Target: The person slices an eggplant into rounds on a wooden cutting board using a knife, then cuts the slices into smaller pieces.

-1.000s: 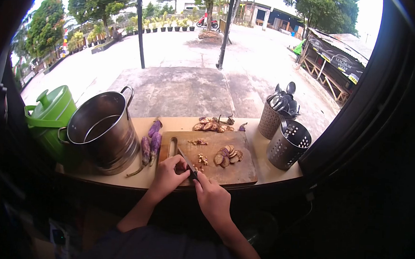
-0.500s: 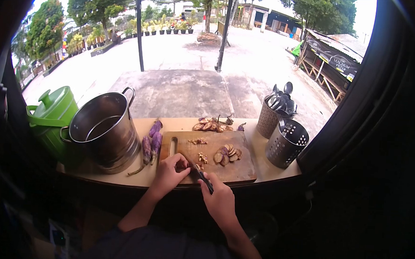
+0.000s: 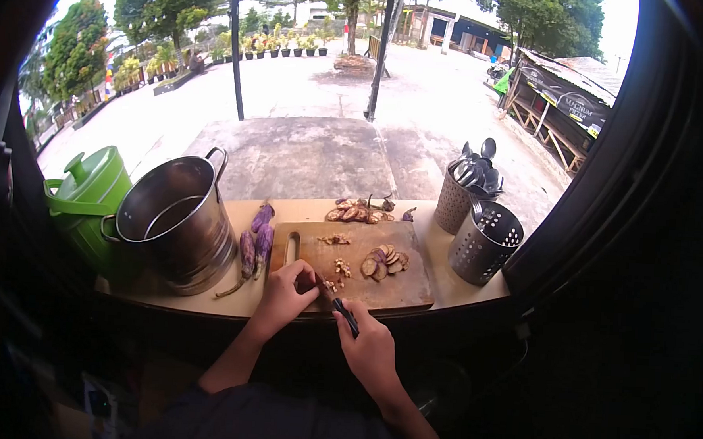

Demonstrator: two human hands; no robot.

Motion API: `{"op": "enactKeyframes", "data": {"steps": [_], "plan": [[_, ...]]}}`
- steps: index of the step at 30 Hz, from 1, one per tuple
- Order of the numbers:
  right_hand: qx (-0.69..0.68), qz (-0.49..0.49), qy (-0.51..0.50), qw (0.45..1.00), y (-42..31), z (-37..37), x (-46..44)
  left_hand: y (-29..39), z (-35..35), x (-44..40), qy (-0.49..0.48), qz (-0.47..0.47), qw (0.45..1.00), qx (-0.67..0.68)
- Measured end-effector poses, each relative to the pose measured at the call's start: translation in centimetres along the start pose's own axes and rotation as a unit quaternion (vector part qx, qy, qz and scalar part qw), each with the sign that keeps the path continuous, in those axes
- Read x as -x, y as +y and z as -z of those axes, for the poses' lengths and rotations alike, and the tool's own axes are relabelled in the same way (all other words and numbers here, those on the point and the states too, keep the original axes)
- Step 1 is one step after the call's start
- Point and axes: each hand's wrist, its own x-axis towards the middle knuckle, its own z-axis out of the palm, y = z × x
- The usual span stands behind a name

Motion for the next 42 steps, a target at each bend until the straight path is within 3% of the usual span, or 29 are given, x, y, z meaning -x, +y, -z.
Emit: {"op": "enactKeyframes", "data": {"steps": [16, 22, 30, 42], "plan": [[0.07, -0.011, -0.037, 0.997, -0.3, -1.0, -1.9, -0.2, 0.0, 0.0, -0.007, 0.008, 1.0, 0.016], [0.119, 0.065, 0.014, 0.991, 0.4, -1.1, -1.6, -0.8, -0.4, 0.0, 0.002, 0.001, 0.999, 0.037], [-0.038, -0.024, 0.002, 0.999, 0.1, -0.5, -1.4, 0.3, 0.6, -0.1, -0.02, 0.015, 0.999, 0.019], [-0.008, -0.044, -0.038, 0.998, 0.0, -0.3, -1.1, -0.2, 0.3, -0.1, -0.02, 0.024, 0.998, 0.048]]}}
